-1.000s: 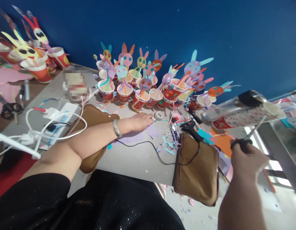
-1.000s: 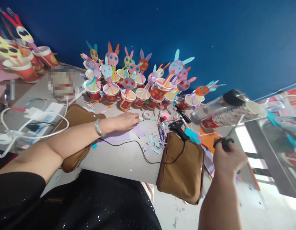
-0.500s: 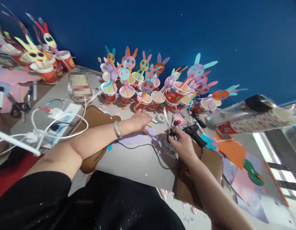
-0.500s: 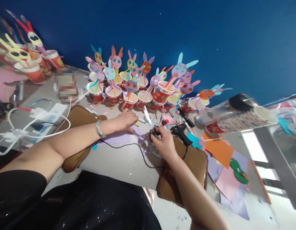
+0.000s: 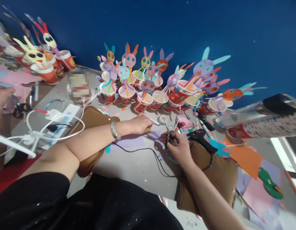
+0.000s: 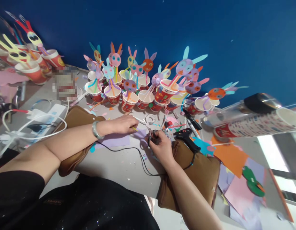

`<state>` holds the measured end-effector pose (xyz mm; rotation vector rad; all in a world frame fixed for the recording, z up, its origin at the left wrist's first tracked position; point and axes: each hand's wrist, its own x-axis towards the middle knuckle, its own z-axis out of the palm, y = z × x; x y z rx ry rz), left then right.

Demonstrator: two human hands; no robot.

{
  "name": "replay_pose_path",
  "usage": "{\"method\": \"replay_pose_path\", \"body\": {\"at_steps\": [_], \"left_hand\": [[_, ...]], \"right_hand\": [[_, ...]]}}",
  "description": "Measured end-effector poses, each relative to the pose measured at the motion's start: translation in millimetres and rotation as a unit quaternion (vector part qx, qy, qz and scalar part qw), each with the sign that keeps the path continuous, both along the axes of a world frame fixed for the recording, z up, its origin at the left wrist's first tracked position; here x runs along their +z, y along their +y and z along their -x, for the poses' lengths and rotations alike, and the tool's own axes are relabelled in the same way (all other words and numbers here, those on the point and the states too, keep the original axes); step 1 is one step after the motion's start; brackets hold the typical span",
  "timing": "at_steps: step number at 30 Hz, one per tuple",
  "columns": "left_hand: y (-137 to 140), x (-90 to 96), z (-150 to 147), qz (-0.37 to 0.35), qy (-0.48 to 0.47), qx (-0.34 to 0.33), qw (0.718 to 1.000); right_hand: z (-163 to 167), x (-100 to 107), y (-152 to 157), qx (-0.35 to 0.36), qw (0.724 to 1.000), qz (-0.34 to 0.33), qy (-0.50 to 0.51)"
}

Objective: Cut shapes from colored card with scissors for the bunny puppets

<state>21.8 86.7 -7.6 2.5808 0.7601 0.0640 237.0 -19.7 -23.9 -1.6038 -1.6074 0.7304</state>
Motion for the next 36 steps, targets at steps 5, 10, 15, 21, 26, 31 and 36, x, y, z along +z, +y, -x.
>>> {"method": "replay_pose_path", "body": {"at_steps": [5, 10, 15, 21, 26, 31, 36], "left_hand": [[0.0, 3.2, -2.9, 0.073, -0.070, 0.017, 0.995], [3.4, 2.5, -2.7, 0.062, -0.079, 0.032, 0.994], [6.2, -6.9, -1.3, -0.052, -0.063, 0.033, 0.996], [1.7, 2.7, -4.8, -0.050, -0.162, 0.072, 0.983], [-6.0, 13.3, -5.9, 0.084, -0.228, 0.005, 0.970], [-9.8, 8.0, -8.6, 0.190, -0.187, -0.074, 0.961], [-10.6, 12.1, -6.8, 0.310, -0.139, -0.081, 0.937]], "right_hand": [[-0.4, -5.1, -1.2, -0.010, 1.000, -0.001, 0.029], [-1.7, -0.3, -3.0, -0.021, 0.999, -0.022, 0.016], [-3.8, 3.4, -4.4, -0.078, 0.995, -0.054, -0.001], [-4.9, 8.3, -5.6, -0.082, 0.995, -0.062, 0.003], [-0.4, 13.5, -8.9, 0.018, 0.999, -0.040, 0.023], [1.8, 13.6, -10.5, 0.042, 0.996, -0.036, 0.068], [2.3, 15.0, -10.4, -0.003, 0.989, -0.047, 0.138]]}}
